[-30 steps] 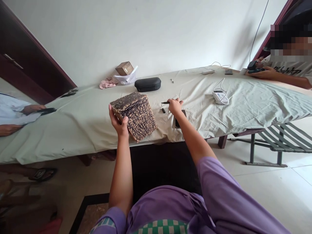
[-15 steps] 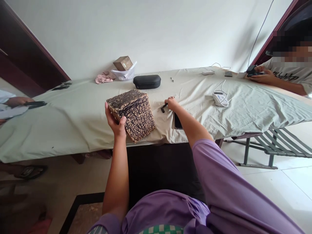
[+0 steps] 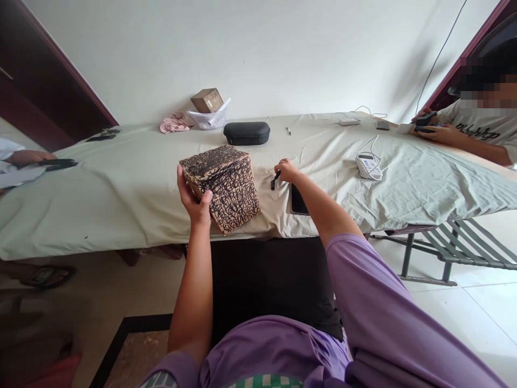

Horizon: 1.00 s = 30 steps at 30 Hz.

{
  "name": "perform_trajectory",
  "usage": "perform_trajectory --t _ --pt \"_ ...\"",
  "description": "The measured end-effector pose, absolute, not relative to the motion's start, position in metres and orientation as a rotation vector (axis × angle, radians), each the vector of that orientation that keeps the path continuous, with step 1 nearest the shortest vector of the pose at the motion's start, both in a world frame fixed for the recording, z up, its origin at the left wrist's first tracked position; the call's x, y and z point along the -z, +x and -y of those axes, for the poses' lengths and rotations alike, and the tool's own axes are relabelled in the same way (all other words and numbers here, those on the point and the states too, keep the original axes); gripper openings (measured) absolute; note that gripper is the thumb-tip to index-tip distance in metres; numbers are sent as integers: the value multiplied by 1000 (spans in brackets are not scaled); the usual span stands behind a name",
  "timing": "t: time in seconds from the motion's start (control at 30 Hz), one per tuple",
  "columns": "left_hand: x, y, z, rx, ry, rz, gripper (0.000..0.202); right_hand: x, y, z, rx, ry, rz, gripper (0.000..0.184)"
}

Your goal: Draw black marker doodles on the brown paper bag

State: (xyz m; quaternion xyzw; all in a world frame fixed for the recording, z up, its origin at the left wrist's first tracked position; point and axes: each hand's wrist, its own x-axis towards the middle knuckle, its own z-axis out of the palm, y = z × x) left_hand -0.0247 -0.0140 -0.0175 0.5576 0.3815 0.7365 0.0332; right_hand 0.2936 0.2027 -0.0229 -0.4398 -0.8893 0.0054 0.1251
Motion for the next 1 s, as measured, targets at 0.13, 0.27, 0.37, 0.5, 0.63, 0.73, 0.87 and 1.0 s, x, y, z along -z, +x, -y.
perform_trajectory --t 0.13,0.27,0.37,0.5,0.63,0.73,0.87,1.0 --pt "16 -24 15 -2267 1693 -1197 112 17 300 -195 -25 -1251 2644 35" --pt "16 -23 16 -2281 1695 -1152 109 16 307 -181 -29 -1273 2675 37" --pt "17 -23 15 -2306 1710 -1093 105 19 311 -169 -9 -1304 2670 41" --pt "17 -23 14 -2312 1705 -1072 105 23 312 -155 0 -1300 2699 44" --pt "16 -22 17 -2291 1690 -1087 103 25 309 -147 -4 -1282 2712 49" --pt "16 -22 18 -2288 1685 -1091 104 27 308 -144 -40 -1276 2688 54" --pt "16 -22 17 -2270 1691 -1145 105 29 310 -138 -110 -1167 2698 62" --pt "17 -23 15 -2291 1708 -1091 103 36 303 -129 -169 -1050 2744 52"
